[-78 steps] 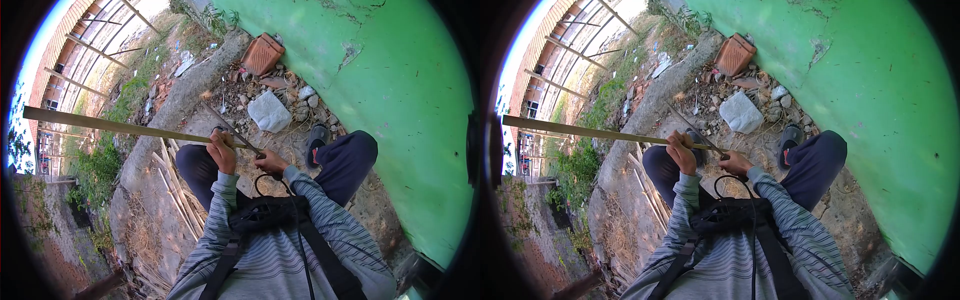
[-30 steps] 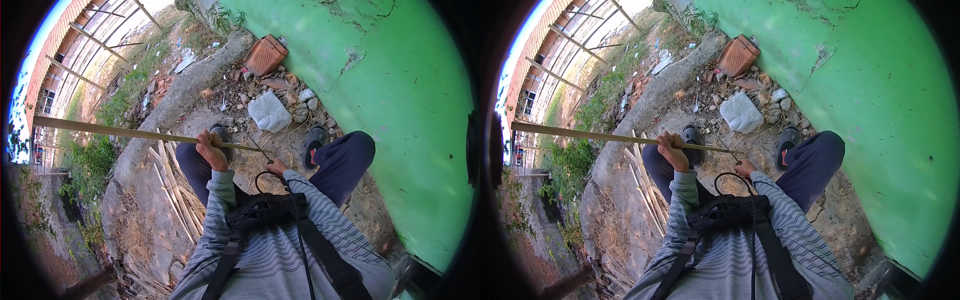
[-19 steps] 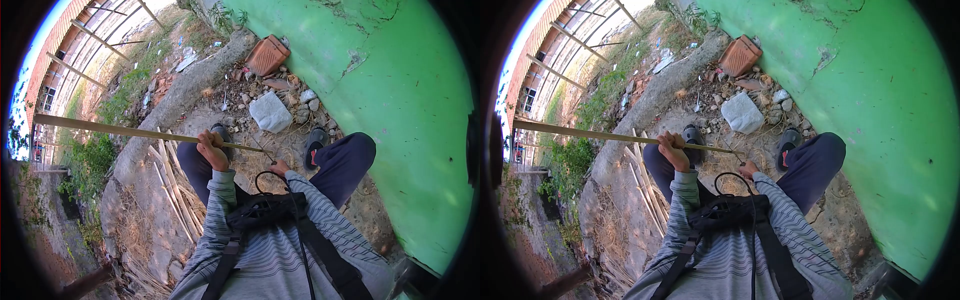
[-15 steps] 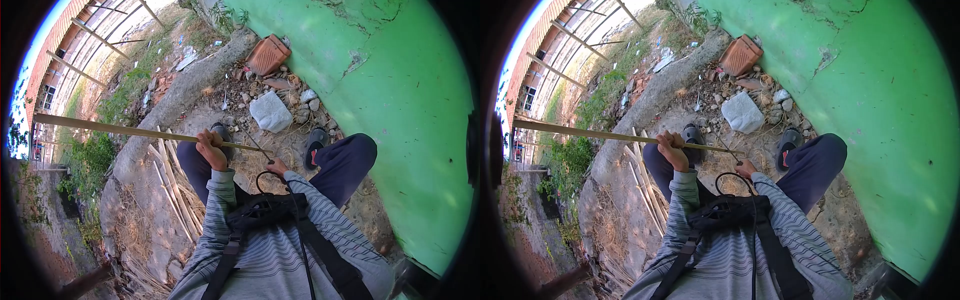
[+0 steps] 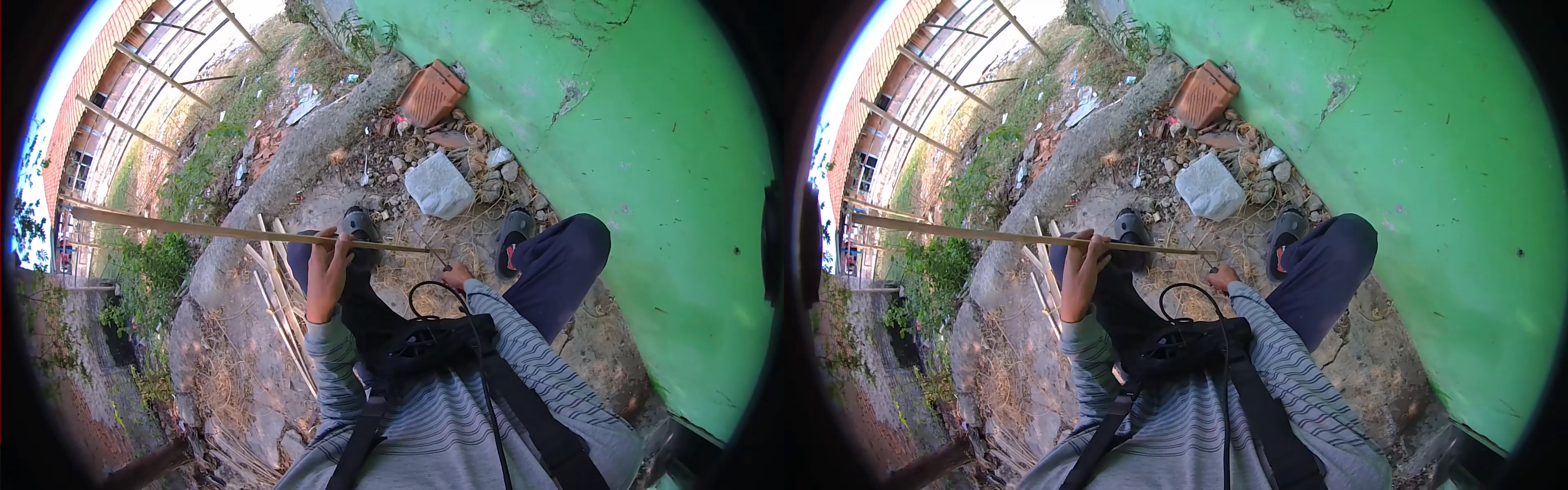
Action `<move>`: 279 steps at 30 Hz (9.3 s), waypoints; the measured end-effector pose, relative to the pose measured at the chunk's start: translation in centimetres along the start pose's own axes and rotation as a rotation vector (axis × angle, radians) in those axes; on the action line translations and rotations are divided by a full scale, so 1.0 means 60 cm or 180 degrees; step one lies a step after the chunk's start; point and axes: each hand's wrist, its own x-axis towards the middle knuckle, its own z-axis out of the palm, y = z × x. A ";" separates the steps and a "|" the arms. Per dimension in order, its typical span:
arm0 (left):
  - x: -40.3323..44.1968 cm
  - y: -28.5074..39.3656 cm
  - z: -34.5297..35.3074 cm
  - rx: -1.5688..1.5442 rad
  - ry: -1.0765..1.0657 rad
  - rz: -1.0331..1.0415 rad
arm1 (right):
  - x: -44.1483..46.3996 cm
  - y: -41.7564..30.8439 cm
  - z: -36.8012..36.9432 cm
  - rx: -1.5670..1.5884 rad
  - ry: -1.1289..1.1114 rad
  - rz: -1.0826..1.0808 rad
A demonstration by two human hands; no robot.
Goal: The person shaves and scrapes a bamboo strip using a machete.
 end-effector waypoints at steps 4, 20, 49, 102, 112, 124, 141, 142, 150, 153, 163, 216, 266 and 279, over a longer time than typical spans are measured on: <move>-0.056 0.102 -0.067 0.1765 -0.0634 -0.0897 | 0.005 0.012 0.007 0.0030 0.0041 0.0104; 0.015 -0.177 0.151 0.4465 -0.1864 0.0675 | -0.019 -0.018 -0.007 -0.0286 0.0235 0.0043; 0.072 -0.260 0.151 0.4397 -0.0649 0.0928 | -0.057 -0.101 -0.013 -0.0038 0.1221 -0.1601; 0.050 -0.296 0.145 0.3939 -0.0680 0.0654 | 0.019 -0.132 -0.040 -0.0349 0.1111 -0.1342; 0.050 -0.283 0.147 0.3948 -0.0761 0.0592 | 0.022 -0.130 -0.027 -0.0478 0.1228 -0.1742; 0.049 -0.279 0.148 0.3927 -0.0717 0.0666 | 0.010 -0.149 -0.033 -0.0590 0.1016 -0.1702; 0.047 -0.291 0.145 0.3785 -0.0823 0.0542 | 0.040 -0.126 -0.058 -0.0600 0.1145 -0.1322; 0.048 -0.294 0.143 0.3755 -0.0854 0.0510 | 0.052 -0.120 -0.063 -0.0621 0.1220 -0.0956; 0.045 -0.298 0.156 0.3867 -0.0839 0.0437 | 0.043 -0.116 -0.068 -0.0489 0.1382 -0.1111; 0.048 -0.296 0.147 0.3821 -0.0796 0.0430 | 0.046 -0.107 -0.058 -0.0533 0.1396 -0.1586; 0.050 -0.302 0.151 0.3830 -0.0907 0.0274 | 0.065 -0.116 -0.075 -0.0766 0.1394 -0.1067; 0.055 -0.287 0.163 0.3816 -0.1135 0.0216 | 0.068 -0.109 -0.116 -0.0848 0.1422 -0.0952; -0.070 -0.170 0.039 0.4033 -0.0996 0.0973 | -0.013 -0.137 -0.031 -0.0982 0.1517 -0.2031; -0.092 -0.152 0.011 0.4156 -0.1220 0.0846 | -0.025 -0.129 -0.016 -0.0894 0.1188 -0.1705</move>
